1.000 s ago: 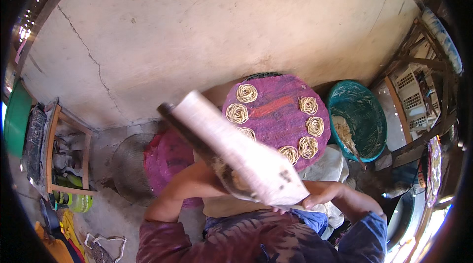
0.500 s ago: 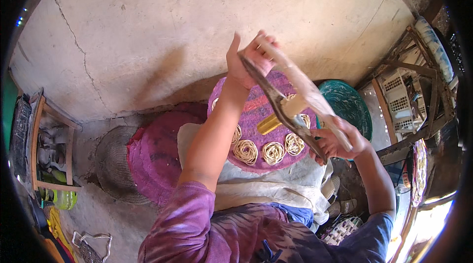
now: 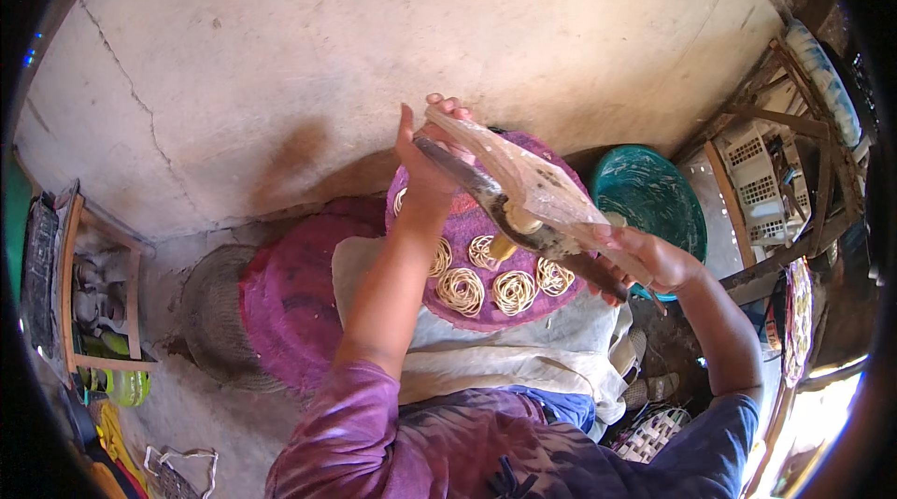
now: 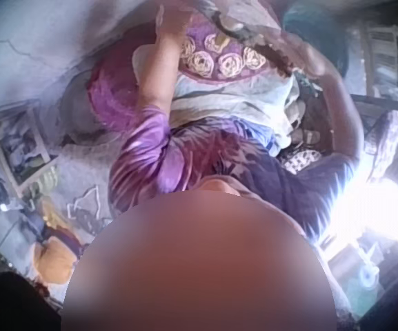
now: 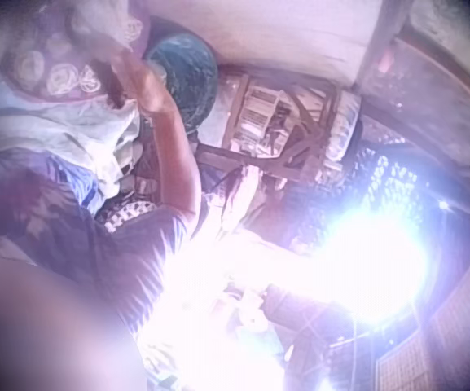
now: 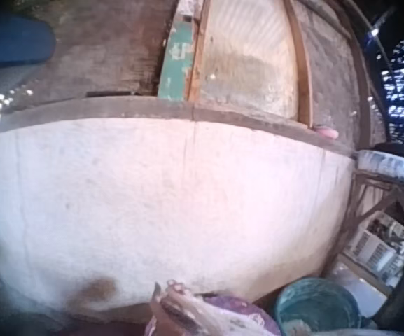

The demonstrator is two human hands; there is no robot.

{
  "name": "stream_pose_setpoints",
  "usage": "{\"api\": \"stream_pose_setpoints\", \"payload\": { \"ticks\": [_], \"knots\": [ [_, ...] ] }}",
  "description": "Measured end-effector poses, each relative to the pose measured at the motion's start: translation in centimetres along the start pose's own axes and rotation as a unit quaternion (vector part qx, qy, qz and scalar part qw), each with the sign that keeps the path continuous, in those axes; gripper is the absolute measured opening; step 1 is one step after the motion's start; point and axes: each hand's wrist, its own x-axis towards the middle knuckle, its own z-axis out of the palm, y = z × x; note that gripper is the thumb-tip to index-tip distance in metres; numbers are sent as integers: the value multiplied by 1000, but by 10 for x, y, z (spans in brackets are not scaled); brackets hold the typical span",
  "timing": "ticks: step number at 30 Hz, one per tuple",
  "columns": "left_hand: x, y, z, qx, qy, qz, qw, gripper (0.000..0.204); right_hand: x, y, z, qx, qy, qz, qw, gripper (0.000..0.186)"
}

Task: The person uses a handheld extruder to press dough into spiral-shaped noodles onto a purple tray. They repeatedly load dough into the extruder, squeeze it to form noodles, and arrange the spirals on the tray.

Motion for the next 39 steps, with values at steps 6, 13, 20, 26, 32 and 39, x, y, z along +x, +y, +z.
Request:
{"api": "stream_pose_setpoints", "payload": {
  "ticks": [6, 13, 20, 26, 32, 39],
  "knots": [
    [14, 13, 7, -12, 28, 5, 1000, 44, 20, 12, -2, -71, 52, -37, 995, 69],
    [-11, -9, -16, -19, 77, -1, 997, 33, 5, 32, -7, 13, 41, -9, 999, 62],
    [20, 2, -20, 0, -10, -31, 999, 31, 39, 50, -18, -93, 76, -77, 990, 63],
    [41, -29, -13, -11, 39, -19, 999, 29, 5, 37, -46, 7, 30, -58, 998, 72],
    [45, -48, -35, -52, 107, -20, 993, 39, 15, 29, -48, -47, 126, -2, 991, 69],
    [45, -55, -24, -8, 85, -5, 996, 31, -6, 22, -53, -37, 132, 11, 991, 70]
  ]
}}
